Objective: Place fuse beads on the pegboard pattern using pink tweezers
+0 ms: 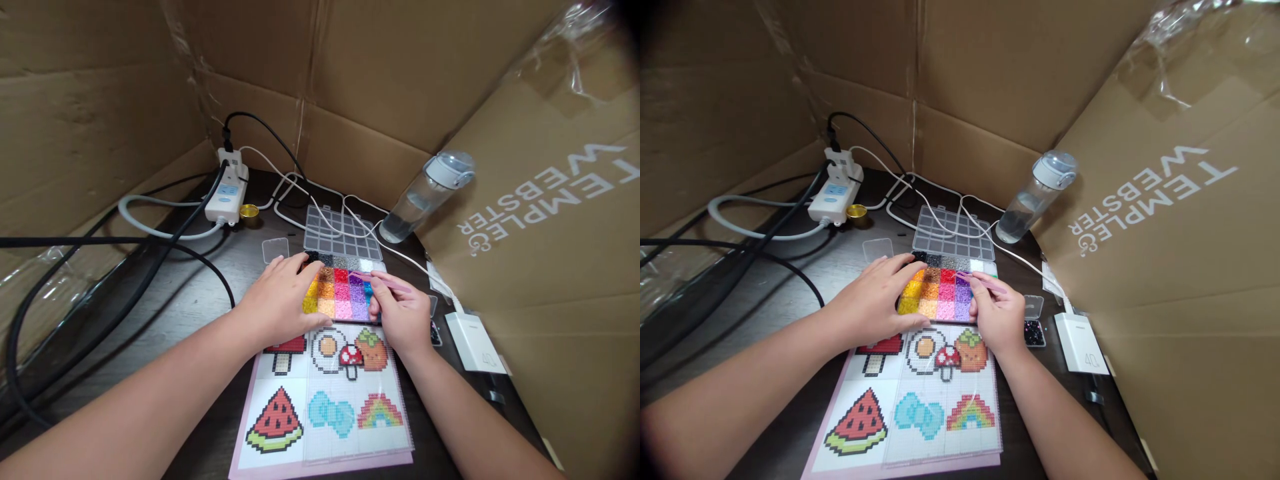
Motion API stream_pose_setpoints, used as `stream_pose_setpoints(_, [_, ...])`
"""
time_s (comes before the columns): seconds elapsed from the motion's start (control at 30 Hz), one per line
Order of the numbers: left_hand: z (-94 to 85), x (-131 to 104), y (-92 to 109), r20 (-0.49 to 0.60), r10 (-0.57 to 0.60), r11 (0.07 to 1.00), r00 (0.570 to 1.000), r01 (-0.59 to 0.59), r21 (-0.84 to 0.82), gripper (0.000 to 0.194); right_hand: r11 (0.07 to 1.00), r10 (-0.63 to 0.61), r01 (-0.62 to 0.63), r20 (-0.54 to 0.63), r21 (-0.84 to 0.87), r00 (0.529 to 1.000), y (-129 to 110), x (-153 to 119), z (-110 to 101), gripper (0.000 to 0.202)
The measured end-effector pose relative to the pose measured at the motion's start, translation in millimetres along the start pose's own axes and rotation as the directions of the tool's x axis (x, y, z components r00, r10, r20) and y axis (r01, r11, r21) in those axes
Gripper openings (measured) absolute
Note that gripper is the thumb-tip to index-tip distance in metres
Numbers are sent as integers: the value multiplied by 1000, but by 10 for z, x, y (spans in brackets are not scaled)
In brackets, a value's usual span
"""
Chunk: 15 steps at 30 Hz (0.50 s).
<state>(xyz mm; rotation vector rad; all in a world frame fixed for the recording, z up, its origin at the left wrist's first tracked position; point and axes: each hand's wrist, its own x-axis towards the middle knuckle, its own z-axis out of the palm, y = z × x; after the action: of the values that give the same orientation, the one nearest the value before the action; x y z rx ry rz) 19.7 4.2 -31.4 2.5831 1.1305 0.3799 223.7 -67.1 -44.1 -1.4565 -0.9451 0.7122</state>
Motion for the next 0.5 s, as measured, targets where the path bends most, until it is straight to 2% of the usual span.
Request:
stream_pose_setpoints(0.17, [11, 5, 0, 26, -30, 1000, 999, 30, 8, 88, 997, 15, -18, -35, -74, 999, -16, 11, 22, 33])
stream_pose_setpoints(0.5, [23, 9, -12, 9, -9, 1000, 1000, 9, 21, 86, 995, 33, -34, -10, -90, 999, 15, 17, 49, 30])
